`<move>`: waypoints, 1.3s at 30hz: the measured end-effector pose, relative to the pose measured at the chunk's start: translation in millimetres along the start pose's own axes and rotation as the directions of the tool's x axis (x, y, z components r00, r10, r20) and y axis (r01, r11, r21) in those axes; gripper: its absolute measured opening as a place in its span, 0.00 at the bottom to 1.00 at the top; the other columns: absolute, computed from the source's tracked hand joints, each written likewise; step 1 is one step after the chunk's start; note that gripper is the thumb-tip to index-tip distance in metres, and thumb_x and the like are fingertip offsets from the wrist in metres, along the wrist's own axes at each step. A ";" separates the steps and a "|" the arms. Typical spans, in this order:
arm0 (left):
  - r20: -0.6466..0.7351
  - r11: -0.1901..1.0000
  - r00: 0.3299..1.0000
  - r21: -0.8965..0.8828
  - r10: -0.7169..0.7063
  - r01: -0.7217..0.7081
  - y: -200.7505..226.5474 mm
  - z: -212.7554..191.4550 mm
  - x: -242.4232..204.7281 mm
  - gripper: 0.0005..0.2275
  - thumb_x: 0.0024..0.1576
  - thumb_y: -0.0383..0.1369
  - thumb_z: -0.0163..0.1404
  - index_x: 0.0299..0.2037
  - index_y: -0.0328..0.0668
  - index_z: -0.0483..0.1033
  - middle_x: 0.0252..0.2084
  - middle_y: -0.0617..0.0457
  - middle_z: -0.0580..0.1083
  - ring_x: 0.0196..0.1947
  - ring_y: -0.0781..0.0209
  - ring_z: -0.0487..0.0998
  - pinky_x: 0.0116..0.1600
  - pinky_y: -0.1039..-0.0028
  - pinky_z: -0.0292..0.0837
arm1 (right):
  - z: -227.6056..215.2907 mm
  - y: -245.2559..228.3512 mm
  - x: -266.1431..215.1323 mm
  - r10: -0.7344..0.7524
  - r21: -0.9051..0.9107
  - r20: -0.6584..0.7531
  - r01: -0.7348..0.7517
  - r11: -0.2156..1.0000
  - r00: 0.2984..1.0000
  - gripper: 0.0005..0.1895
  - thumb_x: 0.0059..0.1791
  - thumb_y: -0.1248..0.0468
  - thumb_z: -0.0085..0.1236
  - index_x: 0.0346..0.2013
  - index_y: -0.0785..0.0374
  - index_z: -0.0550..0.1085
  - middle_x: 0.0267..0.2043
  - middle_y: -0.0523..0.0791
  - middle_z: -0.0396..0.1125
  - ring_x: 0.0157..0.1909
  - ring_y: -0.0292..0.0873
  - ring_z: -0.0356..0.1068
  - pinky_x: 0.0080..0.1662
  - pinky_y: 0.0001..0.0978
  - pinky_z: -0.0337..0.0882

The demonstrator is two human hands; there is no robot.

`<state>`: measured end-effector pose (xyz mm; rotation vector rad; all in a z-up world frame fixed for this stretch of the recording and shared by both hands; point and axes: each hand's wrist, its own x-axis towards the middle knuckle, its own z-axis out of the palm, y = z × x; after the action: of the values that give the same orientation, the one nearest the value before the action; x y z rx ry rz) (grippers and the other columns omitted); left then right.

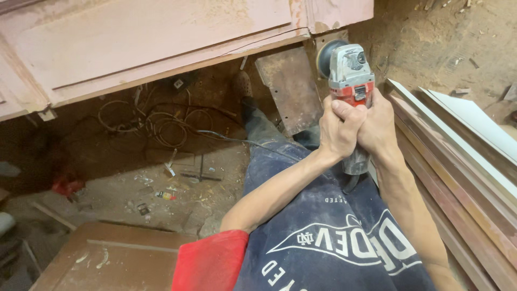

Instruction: The person hammers a wooden trim piece onto a pink door, then uses a circular saw to cut the door edge and an angle grinder to smooth the cut. The person also uses a chisel to remove material from the door frame.

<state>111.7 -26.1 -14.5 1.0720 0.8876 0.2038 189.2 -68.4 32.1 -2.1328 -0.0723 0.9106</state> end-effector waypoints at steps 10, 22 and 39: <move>-0.014 1.000 1.000 0.022 0.017 -0.017 -13.6 8.9 -20.4 0.24 0.56 0.46 0.50 0.54 0.33 0.70 0.46 0.38 0.77 0.46 0.42 0.81 0.52 0.60 0.74 | -10.2 18.9 -15.3 -0.016 -0.117 -0.020 0.013 0.993 1.000 0.22 0.45 0.61 0.71 0.50 0.66 0.74 0.44 0.45 0.75 0.43 0.35 0.72 0.47 0.29 0.72; -0.067 0.999 0.997 0.033 0.033 -0.030 -7.6 2.1 6.3 0.26 0.55 0.49 0.50 0.55 0.34 0.69 0.45 0.37 0.78 0.46 0.42 0.81 0.53 0.62 0.75 | -1.0 -1.4 4.9 -0.024 -0.042 0.008 0.025 0.999 1.000 0.23 0.44 0.57 0.70 0.49 0.65 0.75 0.44 0.45 0.75 0.43 0.36 0.73 0.47 0.29 0.73; 0.105 0.997 0.994 0.078 0.007 -0.015 -39.1 47.8 -31.7 0.29 0.54 0.49 0.52 0.57 0.30 0.65 0.44 0.31 0.77 0.45 0.36 0.81 0.51 0.57 0.76 | -42.0 41.4 -29.4 -0.032 0.084 -0.088 0.040 0.996 0.996 0.20 0.46 0.66 0.66 0.51 0.67 0.74 0.46 0.43 0.72 0.44 0.35 0.70 0.47 0.28 0.73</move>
<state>115.2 -95.1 -21.4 1.1507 0.8010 0.1215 184.1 -133.8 38.3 -2.0818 -0.0270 0.7851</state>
